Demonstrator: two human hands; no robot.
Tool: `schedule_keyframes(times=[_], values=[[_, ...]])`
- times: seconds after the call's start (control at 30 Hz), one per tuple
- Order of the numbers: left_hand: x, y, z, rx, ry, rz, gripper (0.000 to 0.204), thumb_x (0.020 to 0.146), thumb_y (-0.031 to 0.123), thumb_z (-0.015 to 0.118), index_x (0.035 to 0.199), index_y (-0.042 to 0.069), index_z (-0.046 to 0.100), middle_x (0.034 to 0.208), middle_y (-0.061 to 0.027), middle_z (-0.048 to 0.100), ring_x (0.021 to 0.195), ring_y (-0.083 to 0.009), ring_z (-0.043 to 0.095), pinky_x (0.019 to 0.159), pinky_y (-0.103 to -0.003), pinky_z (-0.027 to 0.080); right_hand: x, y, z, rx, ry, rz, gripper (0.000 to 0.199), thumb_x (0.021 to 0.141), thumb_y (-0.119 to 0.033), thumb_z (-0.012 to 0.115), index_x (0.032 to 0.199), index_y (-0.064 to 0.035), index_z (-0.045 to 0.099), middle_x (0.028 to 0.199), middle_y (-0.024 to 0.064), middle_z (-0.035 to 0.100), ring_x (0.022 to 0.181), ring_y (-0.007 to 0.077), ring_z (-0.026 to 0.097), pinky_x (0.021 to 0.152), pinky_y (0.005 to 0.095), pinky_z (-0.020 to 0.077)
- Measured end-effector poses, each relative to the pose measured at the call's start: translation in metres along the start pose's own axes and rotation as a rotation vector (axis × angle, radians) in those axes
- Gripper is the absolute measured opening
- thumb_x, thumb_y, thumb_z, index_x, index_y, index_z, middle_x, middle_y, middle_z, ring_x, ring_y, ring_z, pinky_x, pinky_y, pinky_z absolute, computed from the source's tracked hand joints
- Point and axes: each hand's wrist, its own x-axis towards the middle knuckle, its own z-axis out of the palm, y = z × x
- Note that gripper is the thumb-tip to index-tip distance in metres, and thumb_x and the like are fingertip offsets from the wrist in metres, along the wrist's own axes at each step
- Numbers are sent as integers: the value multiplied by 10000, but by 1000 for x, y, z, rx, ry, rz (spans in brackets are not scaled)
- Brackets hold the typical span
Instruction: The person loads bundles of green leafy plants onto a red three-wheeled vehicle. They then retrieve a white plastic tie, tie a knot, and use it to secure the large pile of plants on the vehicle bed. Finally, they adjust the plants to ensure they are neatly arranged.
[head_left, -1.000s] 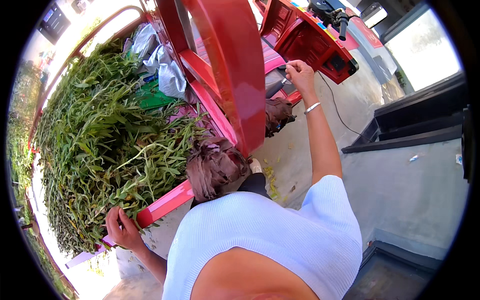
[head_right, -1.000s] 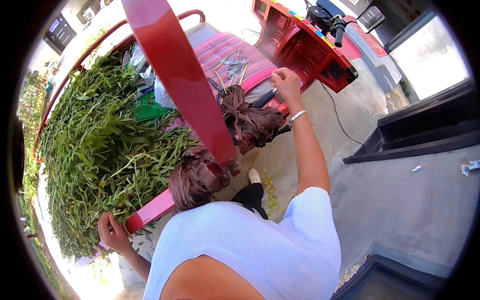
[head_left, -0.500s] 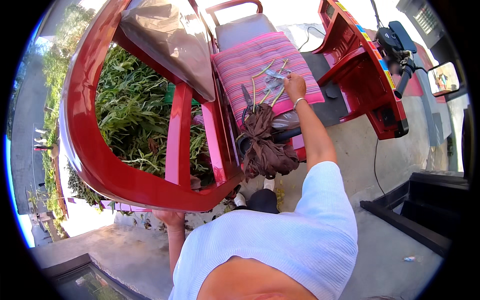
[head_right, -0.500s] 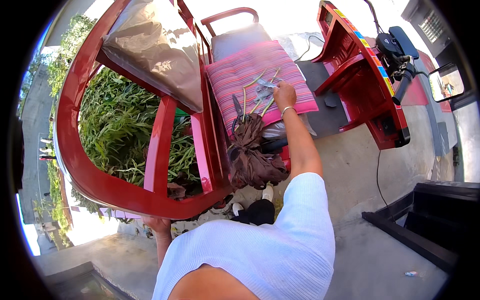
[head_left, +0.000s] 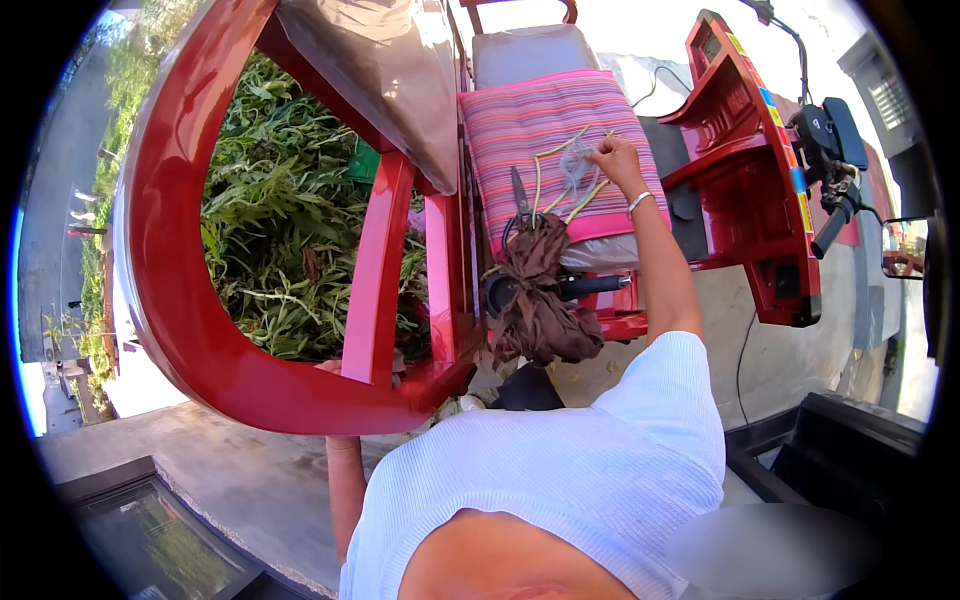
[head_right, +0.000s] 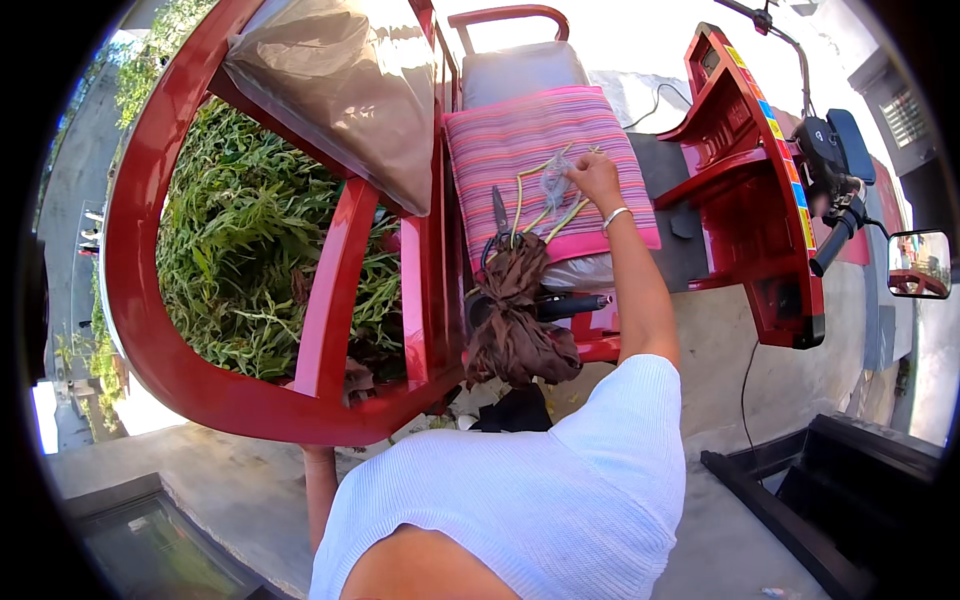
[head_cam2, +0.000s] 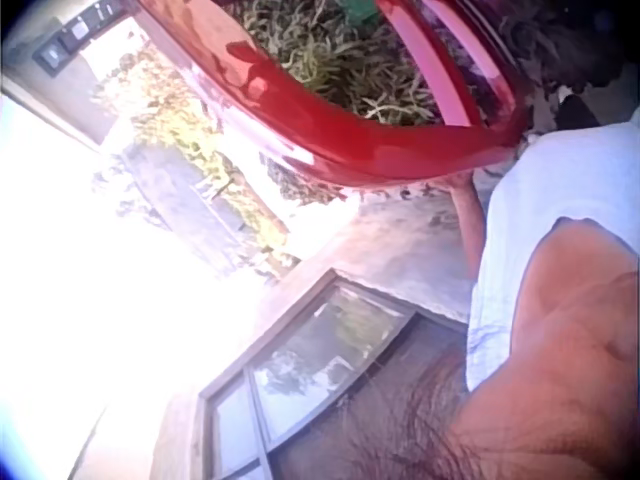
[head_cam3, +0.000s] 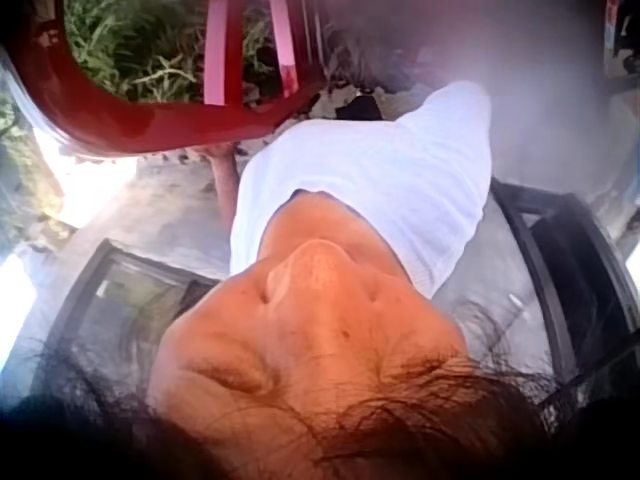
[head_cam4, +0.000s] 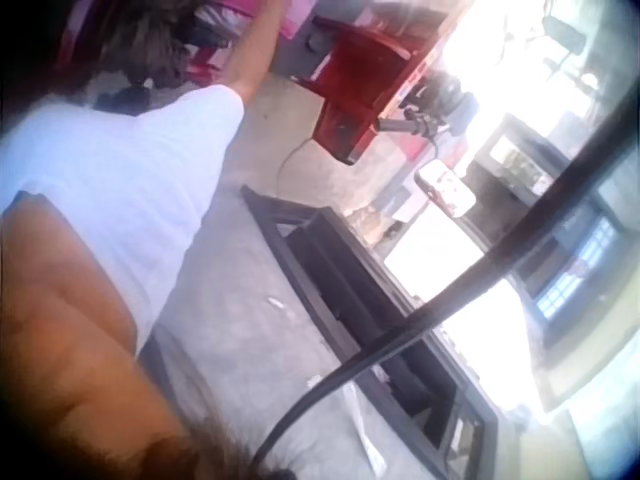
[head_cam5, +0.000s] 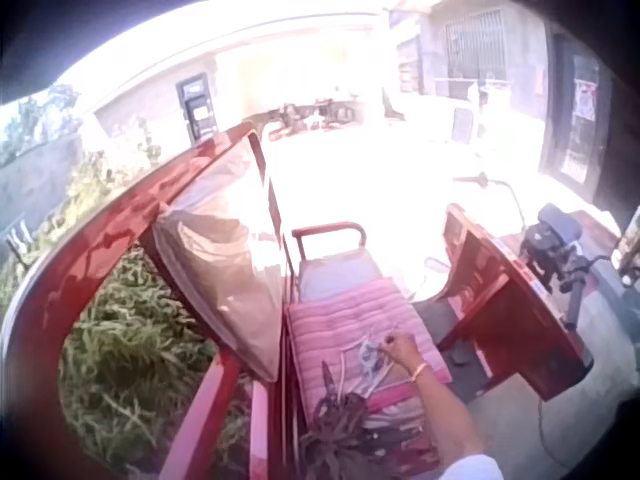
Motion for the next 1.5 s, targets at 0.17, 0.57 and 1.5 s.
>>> schedule_keyframes(times=[0.17, 0.57, 1.5], values=[[-10, -6, -4, 75, 26, 20, 330, 783, 266, 638, 1018, 43, 576, 987, -109, 594, 897, -257, 570, 818, -368, 453, -13, -63, -47, 517, -92, 183, 182, 795, -169, 694, 698, -71, 576, 659, -39, 551, 576, 49, 491, 541, 226, 446], [-9, -10, 3, -3, 175, 159, 411, 739, 252, 674, 1057, 16, 563, 1000, -122, 602, 894, -260, 579, 810, -386, 459, -20, -130, -147, 1241, -42, -234, 128, 829, -4, 553, 718, -61, 523, 796, 102, 632, 717, 175, 608, 731, 320, 500], [31, 46, -8, 438, 43, 352, 239, 765, 192, 612, 954, 50, 579, 934, -108, 602, 851, -276, 586, 742, -402, 473, -68, 29, -14, 256, -55, 0, 249, 784, -233, 705, 849, -15, 604, 718, 21, 598, 610, 102, 560, 522, 260, 454]])
